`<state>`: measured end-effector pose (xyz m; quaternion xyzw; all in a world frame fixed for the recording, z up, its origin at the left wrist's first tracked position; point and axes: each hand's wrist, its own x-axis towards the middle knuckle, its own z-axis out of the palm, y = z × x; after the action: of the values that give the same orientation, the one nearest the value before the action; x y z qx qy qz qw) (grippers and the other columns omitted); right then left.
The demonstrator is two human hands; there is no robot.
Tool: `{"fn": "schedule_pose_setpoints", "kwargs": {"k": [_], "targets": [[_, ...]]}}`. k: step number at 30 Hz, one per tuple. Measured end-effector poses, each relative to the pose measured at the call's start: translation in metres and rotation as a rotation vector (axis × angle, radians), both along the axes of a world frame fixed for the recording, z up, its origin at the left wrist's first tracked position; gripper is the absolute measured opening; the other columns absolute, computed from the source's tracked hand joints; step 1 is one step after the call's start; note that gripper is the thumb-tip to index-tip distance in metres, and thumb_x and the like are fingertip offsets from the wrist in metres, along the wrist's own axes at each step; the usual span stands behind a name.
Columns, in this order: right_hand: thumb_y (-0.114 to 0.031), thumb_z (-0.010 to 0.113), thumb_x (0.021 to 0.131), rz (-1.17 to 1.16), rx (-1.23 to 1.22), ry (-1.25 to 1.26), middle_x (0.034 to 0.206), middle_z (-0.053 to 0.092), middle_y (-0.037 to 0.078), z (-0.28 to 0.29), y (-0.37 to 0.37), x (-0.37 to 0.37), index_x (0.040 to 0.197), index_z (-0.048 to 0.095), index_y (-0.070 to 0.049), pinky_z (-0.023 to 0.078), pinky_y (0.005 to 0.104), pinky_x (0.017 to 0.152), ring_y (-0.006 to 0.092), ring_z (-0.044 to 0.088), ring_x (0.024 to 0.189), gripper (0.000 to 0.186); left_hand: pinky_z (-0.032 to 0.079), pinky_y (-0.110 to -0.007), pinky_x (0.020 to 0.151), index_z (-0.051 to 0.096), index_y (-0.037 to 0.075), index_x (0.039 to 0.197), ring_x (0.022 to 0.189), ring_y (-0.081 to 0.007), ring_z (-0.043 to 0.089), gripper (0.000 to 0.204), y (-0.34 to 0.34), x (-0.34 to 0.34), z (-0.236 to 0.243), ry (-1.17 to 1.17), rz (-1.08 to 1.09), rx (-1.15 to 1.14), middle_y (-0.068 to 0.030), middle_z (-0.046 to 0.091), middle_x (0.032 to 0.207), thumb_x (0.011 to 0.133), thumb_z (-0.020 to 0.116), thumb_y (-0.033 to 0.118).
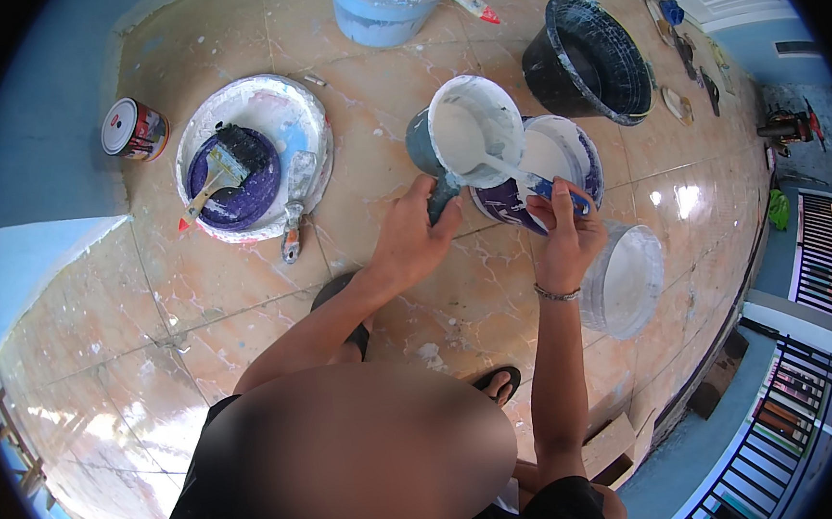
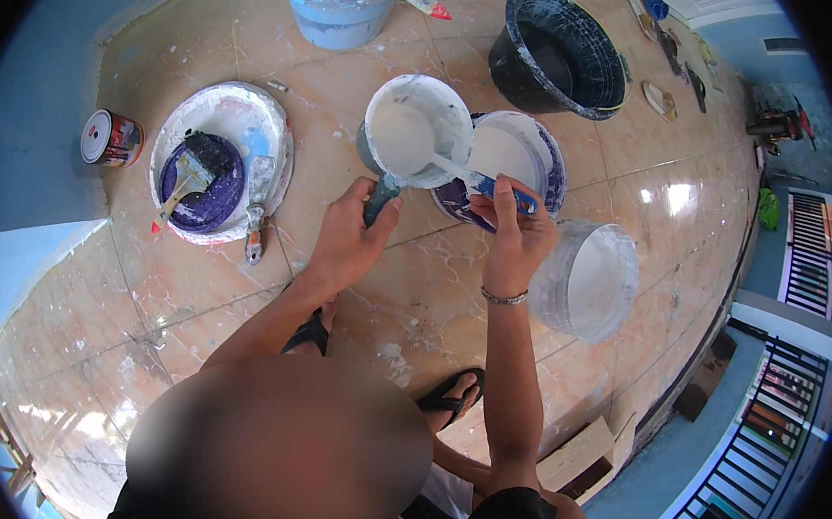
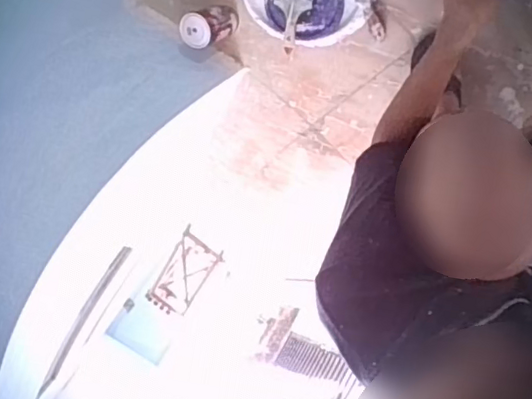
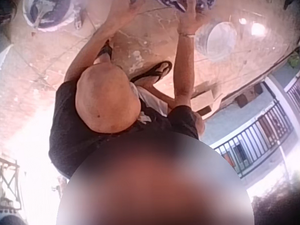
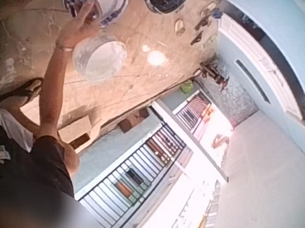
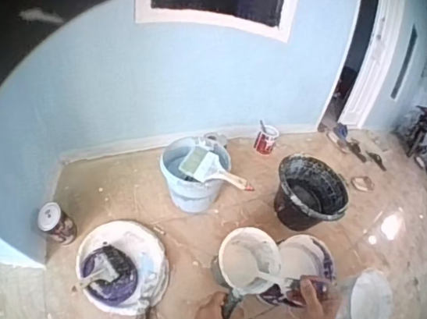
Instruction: The person scoops white paint from a bucket into a smaller container using a ladle, then pours the paint into a larger bucket. The person repeats this process several times.
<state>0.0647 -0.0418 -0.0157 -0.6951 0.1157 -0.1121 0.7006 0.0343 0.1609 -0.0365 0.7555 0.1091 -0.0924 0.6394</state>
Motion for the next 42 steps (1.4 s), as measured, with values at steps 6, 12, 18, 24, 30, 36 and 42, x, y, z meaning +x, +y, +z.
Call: {"fn": "schedule_pose_setpoints", "kwargs": {"k": [6,12,18,24,30,36,42], "targets": [[-0.005,0.073,0.096,0.134,-0.097,-0.110,0.096,0.074,0.013,0.023,0.001,-0.007,0.108,0.070,0.006,0.062,0.0321,0.077,0.0235,0.075,0.085,0.016,0.047,-0.041,0.058,0.061,-0.002,0.106,0.058,-0.0262,0.062,0.028,0.003,-0.001,0.000,0.036,-0.013,0.012,-0.0145,0.062,0.067,0.096,0.067,0.024],[0.000,0.084,0.078,0.615,-0.854,-0.491,0.102,0.077,0.013,0.056,-0.009,0.011,0.103,0.076,-0.002,0.059,0.0349,0.083,0.0270,0.074,0.098,0.026,0.043,-0.035,0.053,0.060,-0.003,0.102,0.056,-0.0150,0.055,0.029,0.000,0.000,-0.007,0.020,0.014,-0.033,-0.0085,0.058,0.064,0.098,0.067,0.025],[-0.002,0.085,0.074,0.669,-0.824,-0.439,0.105,0.078,0.012,0.066,-0.018,0.017,0.100,0.077,-0.003,0.058,0.0359,0.086,0.0278,0.073,0.101,0.027,0.042,-0.032,0.051,0.061,-0.004,0.102,0.055,-0.0109,0.052,0.030,0.003,0.000,-0.010,-0.020,0.007,-0.007,-0.0063,0.058,0.064,0.099,0.066,0.025],[-0.002,0.085,0.077,0.689,-0.880,-0.407,0.105,0.078,0.013,0.043,-0.017,0.019,0.101,0.077,-0.002,0.059,0.0352,0.086,0.0283,0.073,0.100,0.026,0.046,-0.039,0.058,0.061,-0.003,0.107,0.060,-0.0224,0.059,0.031,0.003,0.001,-0.006,0.049,-0.013,-0.019,-0.0135,0.061,0.070,0.096,0.067,0.026],[-0.005,0.079,0.089,0.473,-0.565,-0.127,0.102,0.077,0.011,0.026,-0.014,-0.003,0.103,0.076,0.001,0.059,0.0312,0.080,0.0218,0.075,0.088,0.015,0.047,-0.040,0.059,0.061,-0.002,0.109,0.060,-0.0222,0.059,0.031,0.006,-0.002,-0.005,0.061,-0.009,-0.031,-0.0140,0.062,0.070,0.096,0.067,0.025],[-0.012,0.071,0.099,0.124,0.031,0.000,0.102,0.074,0.016,0.018,-0.014,0.002,0.111,0.070,0.006,0.063,0.0335,0.077,0.0252,0.076,0.083,0.022,0.047,-0.040,0.059,0.061,-0.002,0.109,0.059,-0.0240,0.061,0.031,0.007,-0.003,-0.003,0.062,-0.020,-0.018,-0.0135,0.061,0.067,0.096,0.067,0.026],[-0.016,0.068,0.101,0.030,0.157,-0.080,0.101,0.073,0.018,0.038,-0.029,0.002,0.114,0.066,0.008,0.065,0.0363,0.079,0.0289,0.076,0.085,0.027,0.040,-0.033,0.052,0.060,-0.002,0.099,0.056,-0.0113,0.050,0.028,0.006,-0.005,-0.007,-0.006,0.000,-0.031,-0.0054,0.056,0.063,0.099,0.067,0.024]]}}
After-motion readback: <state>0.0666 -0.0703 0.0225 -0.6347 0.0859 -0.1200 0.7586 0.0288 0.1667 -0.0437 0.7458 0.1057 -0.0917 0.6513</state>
